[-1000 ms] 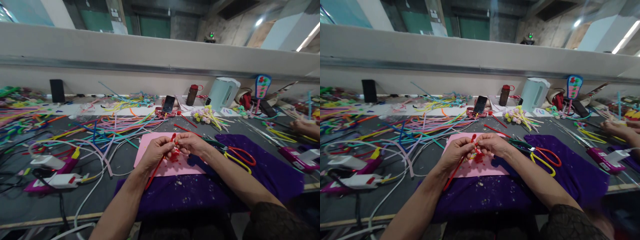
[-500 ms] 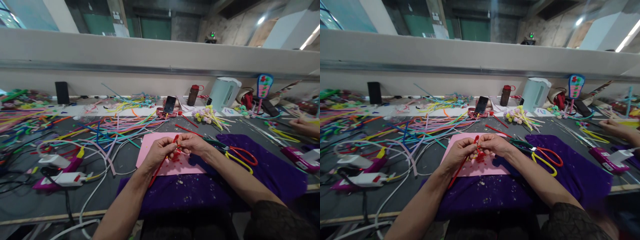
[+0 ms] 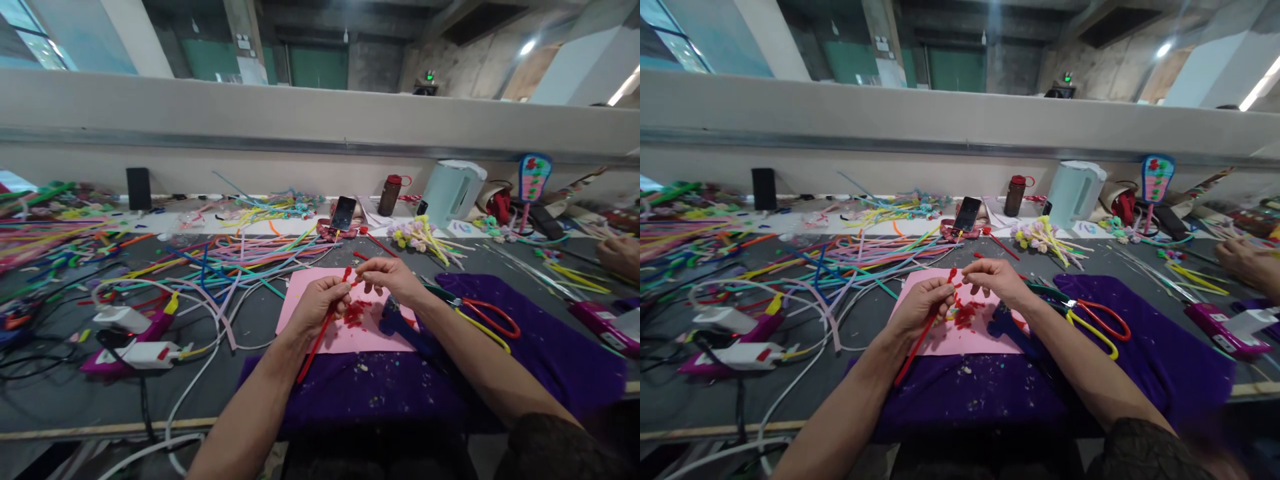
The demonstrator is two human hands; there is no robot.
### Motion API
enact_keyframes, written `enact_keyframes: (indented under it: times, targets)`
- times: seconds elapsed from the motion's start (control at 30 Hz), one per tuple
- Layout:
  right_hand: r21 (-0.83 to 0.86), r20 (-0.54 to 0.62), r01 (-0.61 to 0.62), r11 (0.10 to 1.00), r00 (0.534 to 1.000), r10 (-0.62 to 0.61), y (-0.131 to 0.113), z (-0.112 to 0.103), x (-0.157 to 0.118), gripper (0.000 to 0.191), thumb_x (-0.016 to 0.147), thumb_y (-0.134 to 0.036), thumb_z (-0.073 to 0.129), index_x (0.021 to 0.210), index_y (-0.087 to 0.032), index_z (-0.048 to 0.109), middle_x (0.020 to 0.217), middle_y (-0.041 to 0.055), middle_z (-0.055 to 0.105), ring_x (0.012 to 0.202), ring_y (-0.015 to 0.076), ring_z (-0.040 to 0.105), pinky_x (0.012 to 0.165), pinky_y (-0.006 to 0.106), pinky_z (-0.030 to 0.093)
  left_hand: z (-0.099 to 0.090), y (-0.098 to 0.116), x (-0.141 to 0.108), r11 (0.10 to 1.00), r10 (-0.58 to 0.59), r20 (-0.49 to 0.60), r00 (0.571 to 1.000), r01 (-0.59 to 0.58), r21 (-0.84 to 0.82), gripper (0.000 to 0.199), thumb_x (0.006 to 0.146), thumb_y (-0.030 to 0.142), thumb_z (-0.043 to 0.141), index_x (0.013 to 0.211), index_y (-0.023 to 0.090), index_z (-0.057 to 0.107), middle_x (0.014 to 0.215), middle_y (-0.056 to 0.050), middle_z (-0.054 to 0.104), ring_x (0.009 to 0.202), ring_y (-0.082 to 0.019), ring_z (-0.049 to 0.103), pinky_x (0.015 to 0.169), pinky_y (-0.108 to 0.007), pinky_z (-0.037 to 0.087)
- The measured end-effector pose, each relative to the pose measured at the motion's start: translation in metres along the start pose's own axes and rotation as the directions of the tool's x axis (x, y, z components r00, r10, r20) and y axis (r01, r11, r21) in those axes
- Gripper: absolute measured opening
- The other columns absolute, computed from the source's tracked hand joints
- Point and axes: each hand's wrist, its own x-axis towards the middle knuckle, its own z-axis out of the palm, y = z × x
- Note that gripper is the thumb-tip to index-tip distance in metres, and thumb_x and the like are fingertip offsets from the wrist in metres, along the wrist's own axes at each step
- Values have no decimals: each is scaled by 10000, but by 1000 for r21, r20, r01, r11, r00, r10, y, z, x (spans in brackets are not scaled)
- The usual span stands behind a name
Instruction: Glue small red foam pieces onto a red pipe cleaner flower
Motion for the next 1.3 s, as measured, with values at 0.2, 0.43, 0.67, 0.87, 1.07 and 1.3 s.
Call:
enact_keyframes:
  times: [0.2, 0.43, 0.67, 0.87, 1.07, 1.3]
  targets:
    - [-202, 86, 129, 971, 990, -114, -1, 7, -6, 142, 715, -241, 619, 807, -135, 642, 640, 0, 591, 537, 73, 513, 471, 177, 394, 2, 2, -3, 1000, -17, -6, 1000, 17, 1, 217, 666, 308, 650, 655, 124, 536, 506, 30, 553, 356, -34, 433, 356, -158, 302]
    - [-245, 57, 259, 934, 966, -252, -2, 9, -8, 117, 719, -220, 621, 816, -155, 626, 770, 19, 588, 604, 88, 533, 540, 211, 424, 2, 2, -3, 999, -40, 12, 999, 39, 38, 238, 671, 324, 640, 619, 126, 520, 473, 34, 534, 343, -32, 413, 349, -158, 297]
    - [-292, 121, 239, 926, 970, -212, -6, 5, -9, 114, 746, -249, 593, 781, -145, 621, 706, 13, 586, 560, 81, 524, 508, 198, 416, 3, 2, -3, 994, -59, 3, 998, 58, 92, 237, 671, 328, 635, 632, 130, 512, 486, 34, 536, 329, -23, 401, 319, -142, 264]
    - [-286, 14, 164, 944, 986, -167, -20, -17, -8, 145, 734, -285, 609, 747, -141, 618, 593, -7, 579, 479, 70, 498, 414, 166, 362, 4, 6, -5, 965, -58, -39, 998, 66, 255, 225, 706, 351, 596, 694, 130, 558, 502, 34, 554, 281, -12, 349, 272, -144, 179]
    - [-284, 41, 144, 948, 990, -138, -14, -24, -5, 155, 700, -288, 647, 727, -135, 642, 602, -2, 590, 507, 77, 509, 443, 176, 371, 3, 4, -5, 912, -123, -38, 992, 128, 389, 246, 699, 370, 586, 737, 127, 601, 475, 35, 544, 263, -30, 350, 265, -158, 214]
    - [-284, 92, 66, 957, 995, -41, -10, -21, -4, 190, 695, -315, 649, 740, -130, 637, 582, -4, 582, 510, 80, 499, 456, 187, 371, 6, 6, -6, 886, -127, -60, 990, 141, 441, 243, 677, 375, 598, 696, 132, 596, 462, 31, 538, 272, -40, 363, 273, -165, 224]
